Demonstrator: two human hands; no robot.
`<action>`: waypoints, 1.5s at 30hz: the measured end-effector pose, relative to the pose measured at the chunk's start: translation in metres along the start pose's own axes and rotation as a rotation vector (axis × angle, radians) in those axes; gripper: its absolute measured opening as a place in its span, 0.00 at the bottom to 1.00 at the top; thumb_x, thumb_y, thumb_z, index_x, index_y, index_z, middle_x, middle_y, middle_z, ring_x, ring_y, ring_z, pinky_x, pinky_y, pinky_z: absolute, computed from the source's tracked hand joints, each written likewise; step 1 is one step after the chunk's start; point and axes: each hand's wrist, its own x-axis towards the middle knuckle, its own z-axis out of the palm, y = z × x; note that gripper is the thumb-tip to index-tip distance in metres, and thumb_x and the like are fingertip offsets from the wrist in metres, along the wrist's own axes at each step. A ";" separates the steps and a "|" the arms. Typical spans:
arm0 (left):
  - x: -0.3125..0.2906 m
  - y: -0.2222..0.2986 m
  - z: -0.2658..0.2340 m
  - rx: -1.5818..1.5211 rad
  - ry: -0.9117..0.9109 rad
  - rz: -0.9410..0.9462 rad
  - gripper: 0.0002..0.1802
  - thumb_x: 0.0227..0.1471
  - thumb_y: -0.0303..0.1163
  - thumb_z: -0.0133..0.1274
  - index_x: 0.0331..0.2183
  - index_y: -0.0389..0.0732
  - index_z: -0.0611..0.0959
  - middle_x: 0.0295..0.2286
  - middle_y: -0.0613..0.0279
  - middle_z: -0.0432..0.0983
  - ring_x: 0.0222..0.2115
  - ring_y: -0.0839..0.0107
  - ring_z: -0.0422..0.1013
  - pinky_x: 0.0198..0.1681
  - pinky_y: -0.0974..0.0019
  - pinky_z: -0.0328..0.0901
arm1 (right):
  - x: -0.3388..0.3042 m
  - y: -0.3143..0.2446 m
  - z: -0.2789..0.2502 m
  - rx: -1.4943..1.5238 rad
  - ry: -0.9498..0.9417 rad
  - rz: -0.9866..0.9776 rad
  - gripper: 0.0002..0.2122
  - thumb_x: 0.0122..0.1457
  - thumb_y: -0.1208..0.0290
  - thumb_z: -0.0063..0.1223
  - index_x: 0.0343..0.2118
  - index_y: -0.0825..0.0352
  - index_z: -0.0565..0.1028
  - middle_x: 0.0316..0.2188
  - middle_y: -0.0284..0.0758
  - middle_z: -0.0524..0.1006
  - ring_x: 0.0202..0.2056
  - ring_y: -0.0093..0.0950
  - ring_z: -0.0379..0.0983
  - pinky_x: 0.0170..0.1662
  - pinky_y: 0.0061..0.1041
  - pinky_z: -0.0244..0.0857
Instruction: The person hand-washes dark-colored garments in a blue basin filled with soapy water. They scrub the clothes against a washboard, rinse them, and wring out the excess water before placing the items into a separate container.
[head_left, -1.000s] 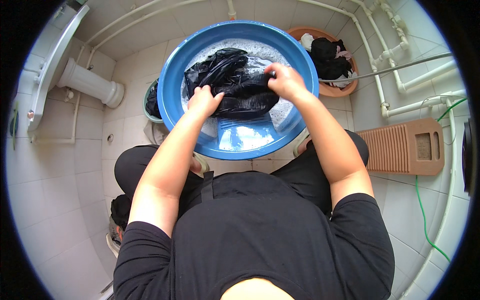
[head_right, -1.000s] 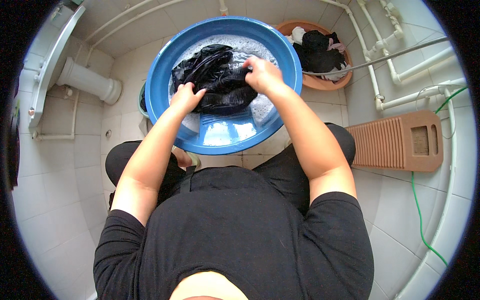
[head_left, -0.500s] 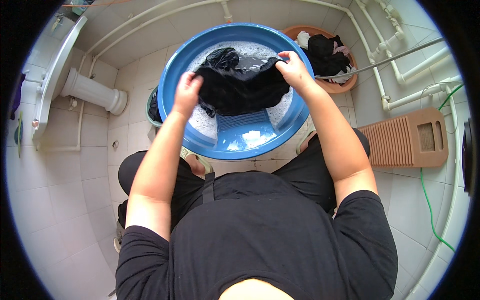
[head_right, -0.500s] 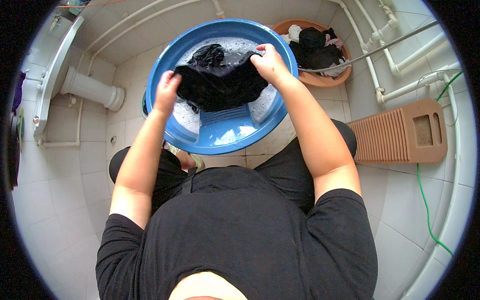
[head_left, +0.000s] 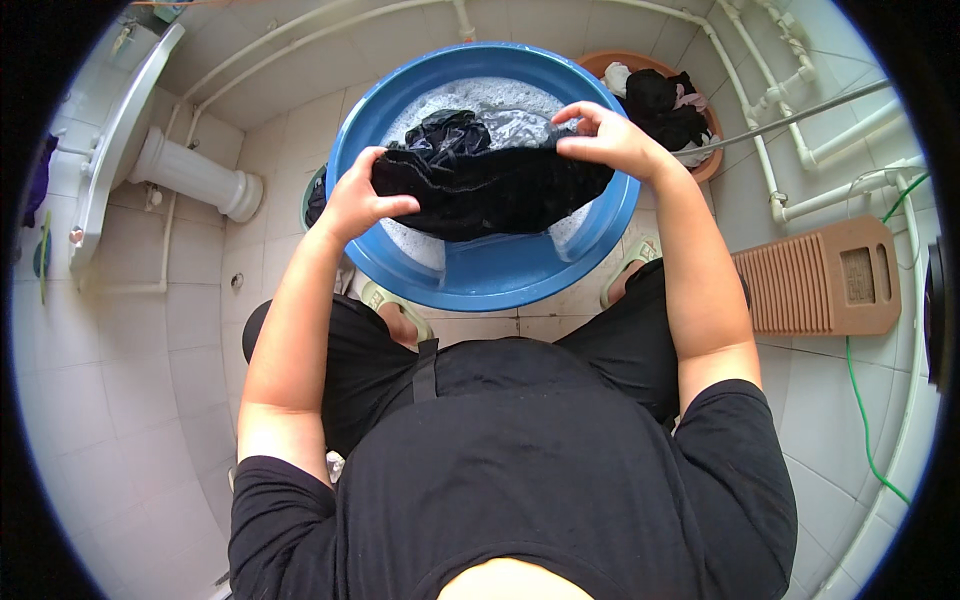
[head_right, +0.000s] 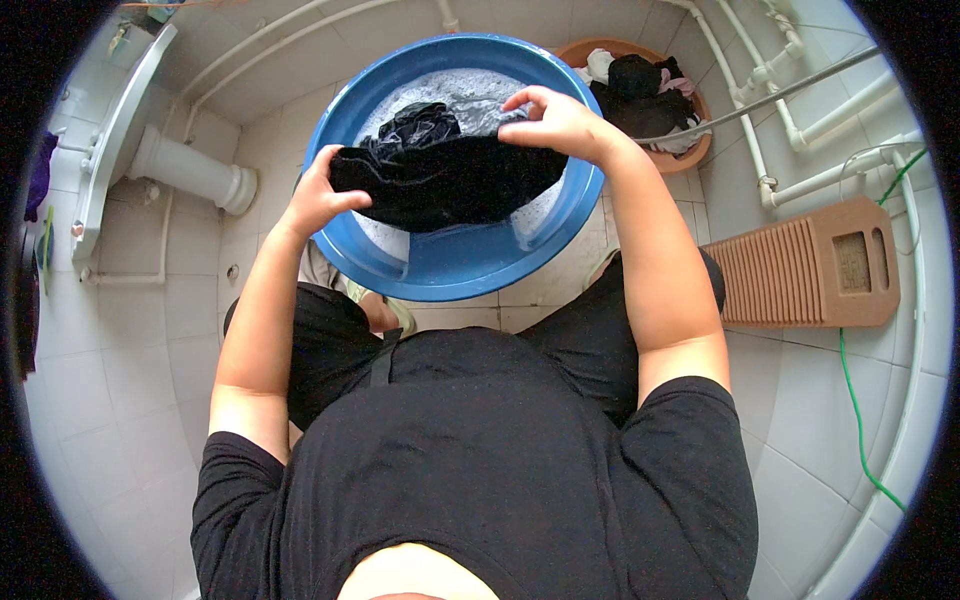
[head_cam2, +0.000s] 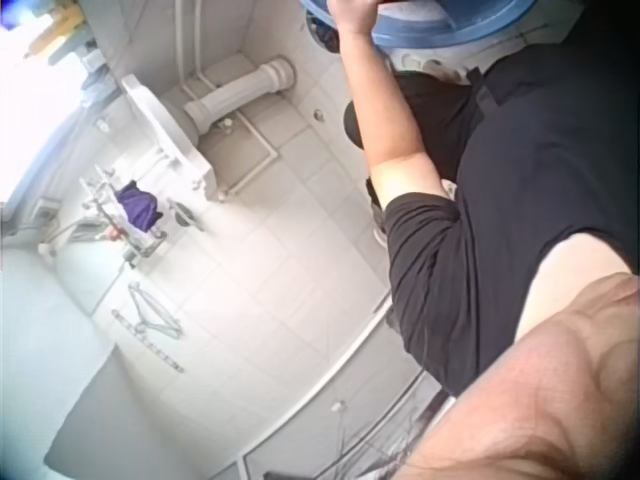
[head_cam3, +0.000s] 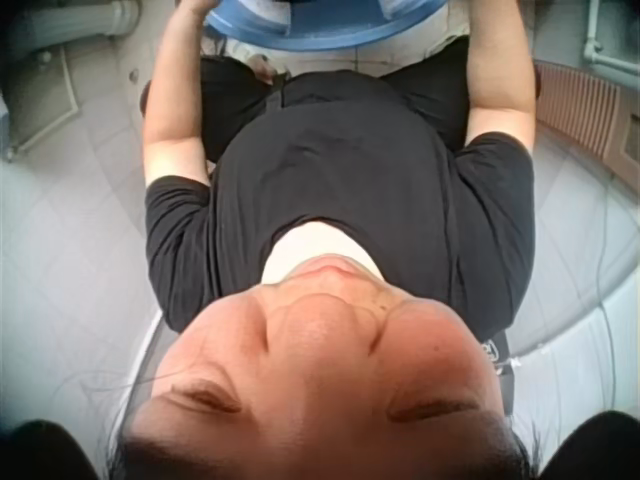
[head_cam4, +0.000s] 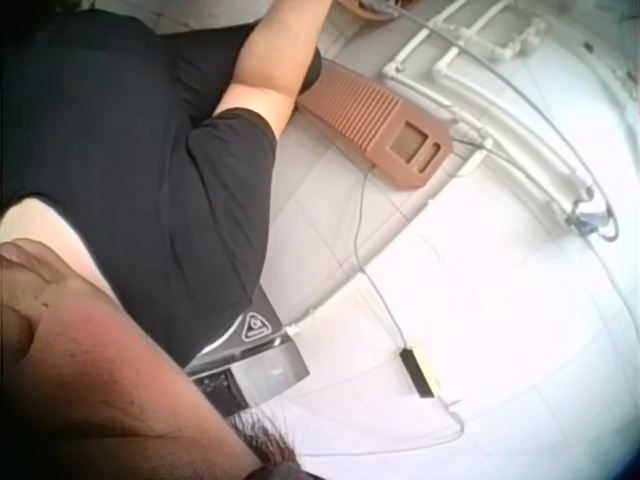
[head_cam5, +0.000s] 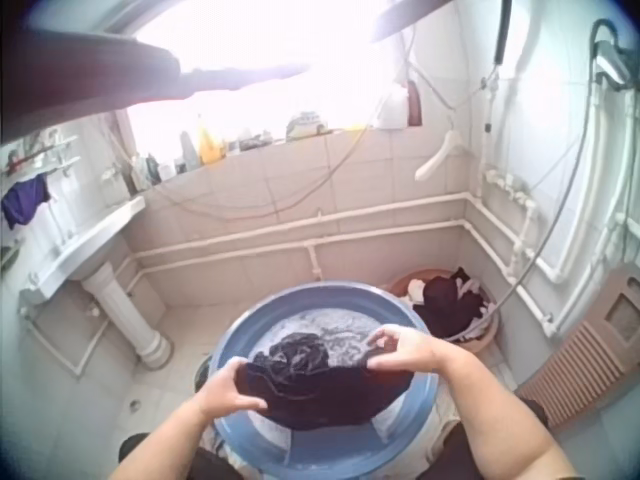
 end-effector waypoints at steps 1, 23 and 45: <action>-0.003 0.007 -0.001 0.311 0.000 0.049 0.38 0.32 0.41 0.66 0.44 0.38 0.68 0.33 0.53 0.74 0.36 0.63 0.71 0.41 0.66 0.64 | -0.002 0.002 -0.001 -0.127 -0.073 -0.014 0.24 0.41 0.63 0.61 0.44 0.61 0.70 0.29 0.29 0.66 0.33 0.20 0.62 0.38 0.19 0.58; -0.014 0.012 -0.008 -0.947 -0.216 -0.517 0.22 0.51 0.42 0.50 0.42 0.35 0.75 0.36 0.62 0.75 0.37 0.73 0.70 0.43 0.69 0.64 | -0.009 0.000 -0.007 0.258 0.051 0.038 0.10 0.52 0.63 0.55 0.29 0.65 0.74 0.23 0.23 0.70 0.28 0.13 0.64 0.33 0.15 0.60; -0.056 0.047 0.084 0.432 -0.132 0.117 0.09 0.41 0.33 0.57 0.30 0.44 0.82 0.30 0.60 0.70 0.32 0.62 0.69 0.35 0.63 0.65 | -0.012 0.014 0.099 -0.706 -0.158 -0.213 0.13 0.47 0.56 0.55 0.33 0.56 0.78 0.28 0.32 0.74 0.35 0.33 0.72 0.36 0.31 0.67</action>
